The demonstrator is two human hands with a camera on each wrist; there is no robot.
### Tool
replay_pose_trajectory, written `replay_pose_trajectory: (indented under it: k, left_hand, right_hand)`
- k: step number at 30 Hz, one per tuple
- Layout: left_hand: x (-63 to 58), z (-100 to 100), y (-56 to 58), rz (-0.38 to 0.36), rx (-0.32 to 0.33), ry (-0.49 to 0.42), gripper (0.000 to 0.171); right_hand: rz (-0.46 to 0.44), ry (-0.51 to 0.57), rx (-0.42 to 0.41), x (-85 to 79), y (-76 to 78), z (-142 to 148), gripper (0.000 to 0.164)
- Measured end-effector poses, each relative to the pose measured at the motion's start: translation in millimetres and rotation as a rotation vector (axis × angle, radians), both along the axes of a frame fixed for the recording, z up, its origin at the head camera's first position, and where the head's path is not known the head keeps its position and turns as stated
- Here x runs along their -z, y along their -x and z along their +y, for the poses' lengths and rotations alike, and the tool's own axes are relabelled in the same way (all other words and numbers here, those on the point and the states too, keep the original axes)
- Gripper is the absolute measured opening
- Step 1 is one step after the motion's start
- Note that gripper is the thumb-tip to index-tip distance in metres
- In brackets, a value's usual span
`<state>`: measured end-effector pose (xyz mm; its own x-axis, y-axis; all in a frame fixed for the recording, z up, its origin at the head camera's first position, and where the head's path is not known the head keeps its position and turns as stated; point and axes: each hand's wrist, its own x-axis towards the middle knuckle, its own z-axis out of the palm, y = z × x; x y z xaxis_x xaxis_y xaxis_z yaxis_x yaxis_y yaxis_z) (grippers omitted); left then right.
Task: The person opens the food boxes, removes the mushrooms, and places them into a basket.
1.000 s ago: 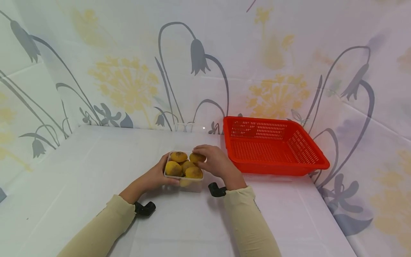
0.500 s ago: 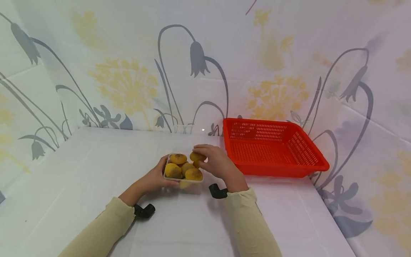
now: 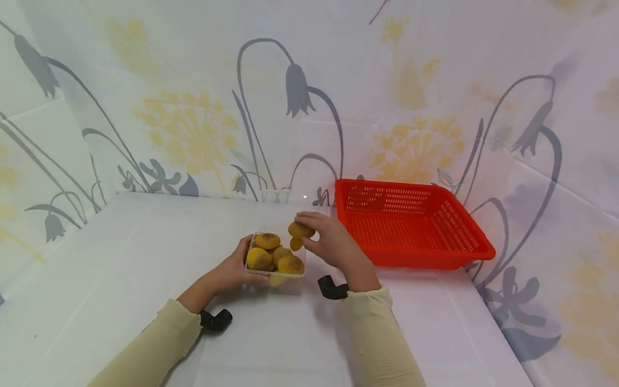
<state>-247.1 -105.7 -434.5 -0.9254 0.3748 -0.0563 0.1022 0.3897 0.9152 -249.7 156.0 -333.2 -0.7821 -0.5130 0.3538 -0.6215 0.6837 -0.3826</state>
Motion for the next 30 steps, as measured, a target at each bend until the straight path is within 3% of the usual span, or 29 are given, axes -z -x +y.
replay_pose_trajectory:
  k: [16,30]
  left_hand:
    - [-0.7,0,-1.0,0.002,-0.007,0.02,0.117]
    - [0.2,2,-0.6,0.003,-0.021,0.031,0.12]
  right_hand:
    - [0.06,0.099,0.028,-5.1,1.1,11,0.044]
    - [0.06,0.123,0.165,-16.6,-2.2,33,0.046]
